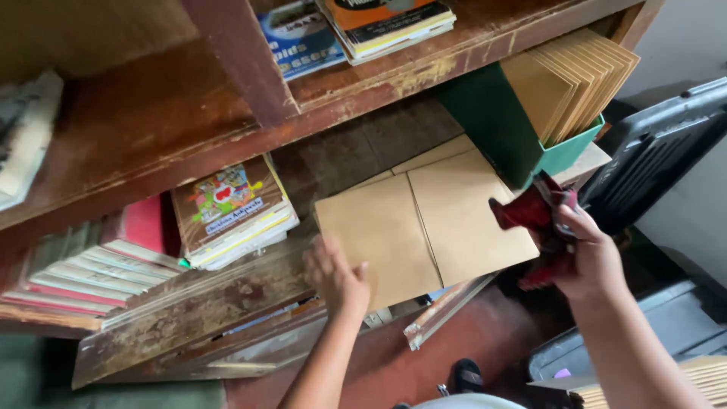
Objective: Dusting and cleaning a stack of manila folders with a cloth in a library archive area.
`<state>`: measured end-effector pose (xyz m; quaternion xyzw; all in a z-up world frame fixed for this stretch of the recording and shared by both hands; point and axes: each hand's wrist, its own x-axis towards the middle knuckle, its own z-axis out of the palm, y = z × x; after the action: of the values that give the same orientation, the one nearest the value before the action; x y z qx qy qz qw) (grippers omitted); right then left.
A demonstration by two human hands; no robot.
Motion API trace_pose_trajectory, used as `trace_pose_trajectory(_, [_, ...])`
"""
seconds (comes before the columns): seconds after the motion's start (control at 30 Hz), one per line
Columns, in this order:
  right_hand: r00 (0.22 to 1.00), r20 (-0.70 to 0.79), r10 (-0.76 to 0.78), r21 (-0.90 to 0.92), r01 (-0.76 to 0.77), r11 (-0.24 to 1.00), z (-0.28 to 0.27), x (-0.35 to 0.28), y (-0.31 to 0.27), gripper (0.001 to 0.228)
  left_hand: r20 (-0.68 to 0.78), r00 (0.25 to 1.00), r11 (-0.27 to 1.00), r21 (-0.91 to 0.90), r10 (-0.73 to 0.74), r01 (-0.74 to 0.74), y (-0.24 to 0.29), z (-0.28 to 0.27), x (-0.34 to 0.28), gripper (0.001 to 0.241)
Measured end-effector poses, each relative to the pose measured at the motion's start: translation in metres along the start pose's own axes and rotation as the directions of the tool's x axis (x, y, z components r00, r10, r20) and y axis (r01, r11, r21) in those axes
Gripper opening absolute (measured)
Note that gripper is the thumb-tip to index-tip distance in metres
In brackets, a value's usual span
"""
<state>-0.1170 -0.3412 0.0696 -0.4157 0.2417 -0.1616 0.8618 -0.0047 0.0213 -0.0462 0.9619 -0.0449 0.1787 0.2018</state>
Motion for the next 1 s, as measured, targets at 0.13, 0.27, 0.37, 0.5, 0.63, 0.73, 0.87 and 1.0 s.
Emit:
trace_pose_trajectory(0.13, [0.989, 0.087, -0.118, -0.103, 0.127, 0.987, 0.081, -0.018, 0.005, 0.052, 0.258, 0.938, 0.963, 0.077, 0.232, -0.259, 0.016, -0.012, 0.027, 0.086])
trace_pose_trajectory(0.27, [0.776, 0.432, -0.459, -0.528, 0.63, 0.569, 0.086, 0.04, 0.092, 0.034, 0.614, 0.789, 0.97, 0.178, 0.024, -0.168, 0.019, -0.011, 0.039, 0.092])
trace_pose_trajectory(0.37, [0.645, 0.716, -0.265, -0.668, 0.744, 0.005, 0.08, 0.06, 0.163, 0.052, 0.665, 0.747, 0.972, 0.185, -0.015, -0.145, 0.024, -0.017, 0.034, 0.092])
trace_pose_trajectory(0.5, [0.343, 0.852, -0.396, -0.514, 0.691, -0.508, 0.066, 0.081, 0.192, 0.058, 0.673, 0.739, 0.96, 0.227, -0.032, -0.165, 0.025, -0.018, 0.034, 0.088])
trace_pose_trajectory(0.63, [0.344, 0.822, -0.453, -0.567, 0.564, -0.601, 0.056, 0.138, 0.158, 0.076, 0.68, 0.731, 0.958, 0.244, -0.058, -0.151, 0.024, -0.015, 0.037, 0.087])
trace_pose_trajectory(0.73, [0.838, 0.459, -0.294, -0.849, 0.317, -0.422, 0.062, 0.163, 0.156, 0.064, 0.697, 0.714, 0.964, 0.228, -0.064, -0.137, 0.022, -0.013, 0.036, 0.089])
trace_pose_trajectory(0.87, [0.584, 0.672, -0.455, -0.733, 0.438, -0.521, 0.083, 0.196, 0.198, 0.066, 0.724, 0.685, 0.965, 0.229, -0.083, -0.125, 0.023, -0.013, 0.04, 0.089])
trace_pose_trajectory(1.0, [0.412, 0.878, -0.244, -0.479, 0.743, -0.467, 0.116, 0.182, 0.219, 0.067, 0.747, 0.659, 0.972, 0.209, -0.088, -0.108, 0.025, -0.018, 0.04, 0.089])
